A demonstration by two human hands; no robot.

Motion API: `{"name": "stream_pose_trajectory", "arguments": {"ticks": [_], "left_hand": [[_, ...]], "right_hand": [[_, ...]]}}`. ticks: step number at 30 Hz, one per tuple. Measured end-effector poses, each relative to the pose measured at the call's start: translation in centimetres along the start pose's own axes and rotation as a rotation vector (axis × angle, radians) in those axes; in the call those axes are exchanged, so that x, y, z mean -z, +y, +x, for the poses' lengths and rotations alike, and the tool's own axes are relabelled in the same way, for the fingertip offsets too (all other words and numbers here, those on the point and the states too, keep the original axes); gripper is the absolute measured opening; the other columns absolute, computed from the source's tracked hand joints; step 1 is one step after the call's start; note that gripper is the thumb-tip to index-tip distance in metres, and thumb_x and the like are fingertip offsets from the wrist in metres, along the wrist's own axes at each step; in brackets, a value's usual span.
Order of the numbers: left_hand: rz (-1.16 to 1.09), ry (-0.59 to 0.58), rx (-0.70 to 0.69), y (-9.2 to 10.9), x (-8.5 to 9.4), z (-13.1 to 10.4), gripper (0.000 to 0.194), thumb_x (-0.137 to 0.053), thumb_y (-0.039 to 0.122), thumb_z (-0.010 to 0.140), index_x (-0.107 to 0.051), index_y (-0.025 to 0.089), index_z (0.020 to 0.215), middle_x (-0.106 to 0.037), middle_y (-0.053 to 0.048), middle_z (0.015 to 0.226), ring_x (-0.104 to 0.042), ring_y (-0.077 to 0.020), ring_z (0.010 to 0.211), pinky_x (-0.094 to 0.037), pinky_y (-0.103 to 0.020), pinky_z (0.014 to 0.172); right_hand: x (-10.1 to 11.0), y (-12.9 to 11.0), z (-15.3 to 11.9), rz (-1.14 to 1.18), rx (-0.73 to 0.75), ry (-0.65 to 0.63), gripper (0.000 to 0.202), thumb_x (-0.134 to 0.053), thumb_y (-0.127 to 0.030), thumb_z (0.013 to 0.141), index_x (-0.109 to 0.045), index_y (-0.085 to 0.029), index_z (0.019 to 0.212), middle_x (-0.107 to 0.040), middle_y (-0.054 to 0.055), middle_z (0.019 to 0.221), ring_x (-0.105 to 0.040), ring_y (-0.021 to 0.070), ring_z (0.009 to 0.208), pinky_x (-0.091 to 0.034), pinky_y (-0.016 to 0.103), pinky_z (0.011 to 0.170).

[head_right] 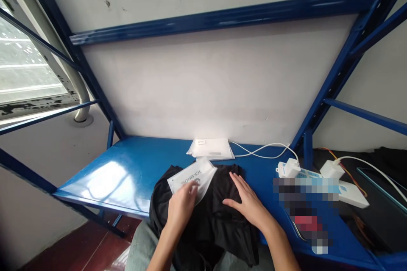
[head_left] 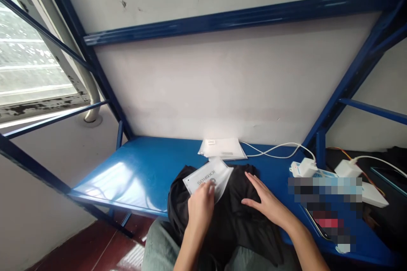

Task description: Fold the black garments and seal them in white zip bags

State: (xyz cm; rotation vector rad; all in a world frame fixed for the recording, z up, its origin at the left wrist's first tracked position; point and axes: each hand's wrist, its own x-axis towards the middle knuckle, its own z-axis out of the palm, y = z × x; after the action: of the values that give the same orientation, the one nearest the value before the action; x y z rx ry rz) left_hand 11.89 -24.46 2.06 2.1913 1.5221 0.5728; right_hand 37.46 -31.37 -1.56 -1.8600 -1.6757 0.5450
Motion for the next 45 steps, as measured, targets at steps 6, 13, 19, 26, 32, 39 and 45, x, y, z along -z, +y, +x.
{"name": "stream_pose_trajectory", "arguments": {"ticks": [6,13,19,26,32,39,45], "left_hand": [[-0.009,0.279,0.044,0.3,3.1,-0.1,0.033,-0.049,0.03,0.105,-0.069,0.03,0.131,-0.074,-0.005,0.116,-0.07,-0.0181,0.085,-0.047,-0.025,0.074],[0.222,0.039,-0.025,2.4,0.8,-0.4,0.037,-0.046,0.028,0.105,-0.067,0.035,0.135,-0.072,-0.006,0.109,-0.072,-0.0203,0.08,-0.047,-0.026,0.066],[0.186,0.023,-0.075,1.0,-2.9,-0.3,0.038,-0.048,0.027,0.104,-0.062,0.03,0.14,-0.072,-0.009,0.113,-0.074,-0.0239,0.092,-0.052,-0.03,0.074],[-0.067,0.097,-0.075,-0.5,-2.7,-0.3,0.033,-0.05,0.021,0.1,-0.068,0.022,0.128,-0.076,-0.008,0.106,-0.074,-0.0219,0.092,-0.052,-0.028,0.081],[-0.162,0.108,-0.126,-1.3,-3.1,0.0,0.027,-0.051,0.017,0.1,-0.073,0.019,0.113,-0.077,-0.008,0.1,-0.074,-0.0225,0.09,-0.052,-0.03,0.083],[-0.266,0.095,-0.137,-1.2,-2.4,0.0,0.027,-0.051,0.017,0.099,-0.076,0.018,0.111,-0.079,-0.01,0.102,-0.075,-0.023,0.095,-0.054,-0.031,0.087],[-0.372,0.071,-0.075,-1.3,-1.7,0.1,0.023,-0.056,0.018,0.096,-0.079,0.019,0.102,-0.08,-0.007,0.091,-0.075,-0.0206,0.084,-0.053,-0.029,0.078]], "right_hand": [[0.5,-0.7,0.2,-0.044,-0.012,0.034,0.089,-0.074,-0.056,0.083,-0.038,-0.03,0.16,-0.052,0.011,0.157,-0.045,0.0359,0.146,-0.041,0.053,0.118],[0.7,-1.1,1.4,-0.127,-0.071,0.041,0.086,-0.084,-0.045,0.072,-0.051,-0.027,0.148,-0.063,0.013,0.142,-0.056,0.0374,0.133,-0.047,0.049,0.109],[1.6,-1.4,2.0,-0.216,-0.128,-0.024,0.061,-0.087,-0.053,0.066,-0.066,-0.023,0.116,-0.072,0.015,0.118,-0.065,0.041,0.118,-0.052,0.049,0.096],[2.8,-3.6,0.4,-0.055,0.018,-0.035,0.052,-0.07,-0.05,0.085,-0.056,-0.031,0.131,-0.067,0.01,0.136,-0.061,0.0348,0.129,-0.049,0.046,0.106],[3.9,-4.9,0.4,0.125,0.0,-0.103,0.057,-0.064,-0.047,0.09,-0.044,-0.035,0.143,-0.07,0.005,0.127,-0.071,0.0281,0.11,-0.054,0.043,0.102],[0.5,-5.2,2.8,0.459,0.083,0.079,0.048,-0.063,-0.049,0.093,-0.052,-0.035,0.137,-0.059,0.003,0.147,-0.056,0.0254,0.136,-0.043,0.042,0.117],[-2.4,-3.4,3.7,0.347,0.12,-0.066,0.033,-0.062,-0.037,0.092,-0.068,-0.028,0.123,-0.07,0.004,0.134,-0.061,0.0273,0.132,-0.04,0.046,0.119]]}}
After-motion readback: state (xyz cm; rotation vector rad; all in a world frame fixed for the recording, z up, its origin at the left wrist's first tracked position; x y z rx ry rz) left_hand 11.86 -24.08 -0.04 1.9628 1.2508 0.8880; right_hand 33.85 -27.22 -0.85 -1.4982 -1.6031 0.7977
